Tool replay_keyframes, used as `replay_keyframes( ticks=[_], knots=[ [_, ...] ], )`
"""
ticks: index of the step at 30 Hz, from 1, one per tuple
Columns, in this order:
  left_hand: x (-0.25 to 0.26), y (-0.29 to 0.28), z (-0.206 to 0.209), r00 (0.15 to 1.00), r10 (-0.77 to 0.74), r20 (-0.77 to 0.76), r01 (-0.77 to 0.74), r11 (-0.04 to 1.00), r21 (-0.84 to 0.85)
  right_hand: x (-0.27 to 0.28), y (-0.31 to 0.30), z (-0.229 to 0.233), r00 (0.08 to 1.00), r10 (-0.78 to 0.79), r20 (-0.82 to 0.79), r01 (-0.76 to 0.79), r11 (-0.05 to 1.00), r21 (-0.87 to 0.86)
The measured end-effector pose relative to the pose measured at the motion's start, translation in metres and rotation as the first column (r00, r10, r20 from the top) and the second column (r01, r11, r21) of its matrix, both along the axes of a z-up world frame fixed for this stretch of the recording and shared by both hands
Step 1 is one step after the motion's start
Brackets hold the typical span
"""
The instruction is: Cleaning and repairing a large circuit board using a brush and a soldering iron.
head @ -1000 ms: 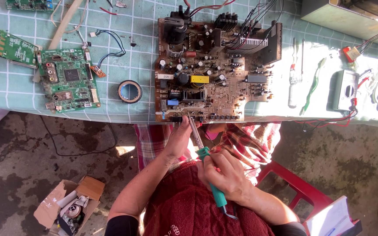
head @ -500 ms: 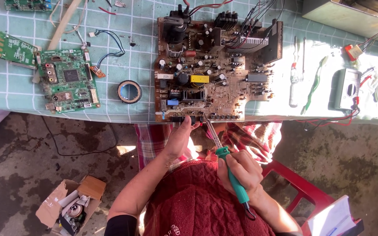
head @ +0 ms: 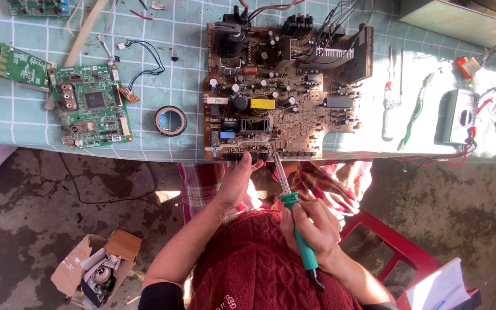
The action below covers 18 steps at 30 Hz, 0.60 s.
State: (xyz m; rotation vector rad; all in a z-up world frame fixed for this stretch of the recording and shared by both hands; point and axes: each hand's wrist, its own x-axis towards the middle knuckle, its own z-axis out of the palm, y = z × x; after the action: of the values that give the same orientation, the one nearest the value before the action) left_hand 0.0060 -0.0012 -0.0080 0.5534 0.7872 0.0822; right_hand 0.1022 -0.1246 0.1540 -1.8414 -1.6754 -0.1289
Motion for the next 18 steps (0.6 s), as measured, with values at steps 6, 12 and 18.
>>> replay_keyframes(
  ticks=[6,12,18],
  knots=[
    [-0.001,-0.002,-0.009,0.998,0.044,0.032,-0.044,0.999,-0.009,-0.004,-0.002,-0.007,0.999,0.038,0.020,-0.038,0.999,-0.010],
    [-0.001,-0.001,-0.003,0.999,0.046,0.001,-0.046,0.999,-0.006,-0.010,0.000,-0.006,0.998,0.030,0.047,-0.029,0.999,-0.020],
    [0.000,0.000,0.001,0.999,0.045,-0.004,-0.045,0.999,-0.022,-0.006,0.000,-0.008,0.980,0.129,0.150,-0.119,0.990,-0.078]
  ],
)
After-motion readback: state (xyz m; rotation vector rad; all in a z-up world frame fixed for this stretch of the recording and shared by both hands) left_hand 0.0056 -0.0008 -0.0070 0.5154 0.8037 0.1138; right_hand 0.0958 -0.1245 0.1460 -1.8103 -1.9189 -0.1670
